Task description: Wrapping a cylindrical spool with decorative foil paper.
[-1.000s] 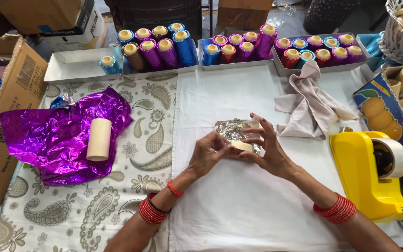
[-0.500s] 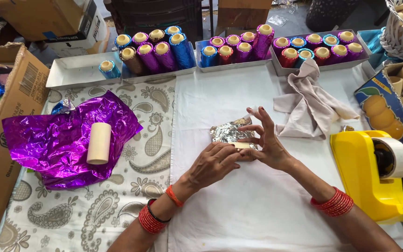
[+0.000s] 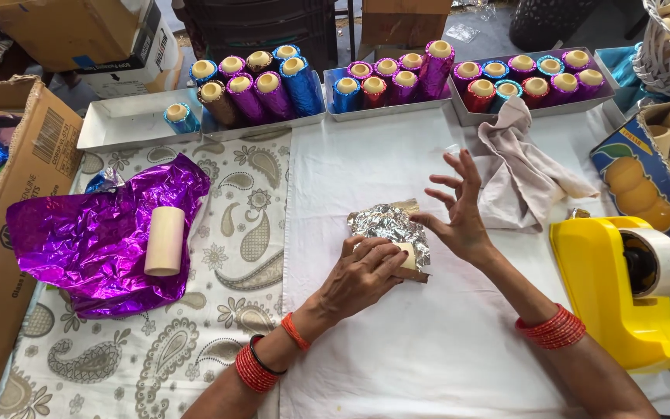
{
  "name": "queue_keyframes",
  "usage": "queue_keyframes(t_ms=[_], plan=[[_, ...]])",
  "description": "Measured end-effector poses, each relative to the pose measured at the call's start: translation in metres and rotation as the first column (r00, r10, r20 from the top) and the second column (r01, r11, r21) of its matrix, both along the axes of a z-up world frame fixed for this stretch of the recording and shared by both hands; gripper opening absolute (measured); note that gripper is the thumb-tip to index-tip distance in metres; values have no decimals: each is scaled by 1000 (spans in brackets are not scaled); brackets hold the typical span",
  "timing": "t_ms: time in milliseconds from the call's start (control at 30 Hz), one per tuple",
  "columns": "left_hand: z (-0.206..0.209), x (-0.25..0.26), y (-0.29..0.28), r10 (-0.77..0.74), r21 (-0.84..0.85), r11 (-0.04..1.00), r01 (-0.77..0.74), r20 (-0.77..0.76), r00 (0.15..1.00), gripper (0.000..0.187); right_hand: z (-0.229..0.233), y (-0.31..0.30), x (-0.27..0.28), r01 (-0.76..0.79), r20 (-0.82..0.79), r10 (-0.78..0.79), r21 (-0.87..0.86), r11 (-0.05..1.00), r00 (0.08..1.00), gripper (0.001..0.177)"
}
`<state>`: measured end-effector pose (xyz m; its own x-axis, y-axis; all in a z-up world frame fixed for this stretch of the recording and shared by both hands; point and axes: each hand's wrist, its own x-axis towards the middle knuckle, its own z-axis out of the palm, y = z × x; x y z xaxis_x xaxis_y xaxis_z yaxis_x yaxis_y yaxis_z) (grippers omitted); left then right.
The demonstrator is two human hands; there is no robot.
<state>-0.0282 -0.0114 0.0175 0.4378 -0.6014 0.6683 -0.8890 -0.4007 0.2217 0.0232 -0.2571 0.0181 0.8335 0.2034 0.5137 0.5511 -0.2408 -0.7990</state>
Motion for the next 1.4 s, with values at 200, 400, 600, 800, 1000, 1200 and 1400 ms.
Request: queue_keyframes(t_ms=[200,400,600,800,1000,1200,1400], plan=[[5,1,1,-28,-59,998,20,-147,989,43,-18,11,6,129,-107,-124,48,990,986,131],[4,4,2,-32,-171,985,-11,-243,970,23,-18,5,2,155,-152,-137,111,982,979,122],[4,12,1,-31,-215,974,-67,-422,906,18,-23,4,1,175,-163,-157,108,979,974,122],[3,28,-3,-47,-262,957,-121,-554,831,16,-22,1,-7,241,-104,-228,127,962,968,119],[7,45,-4,-155,-318,938,-136,-738,657,13,14,30,-39,119,235,-151,146,982,960,121],[-2,57,-2,-76,-215,956,-199,-839,539,20,-8,39,-40,22,73,-36,190,982,997,118],[17,51,6,-97,-187,976,-107,-823,560,42,-4,40,-41,49,-181,0,266,963,983,115]])
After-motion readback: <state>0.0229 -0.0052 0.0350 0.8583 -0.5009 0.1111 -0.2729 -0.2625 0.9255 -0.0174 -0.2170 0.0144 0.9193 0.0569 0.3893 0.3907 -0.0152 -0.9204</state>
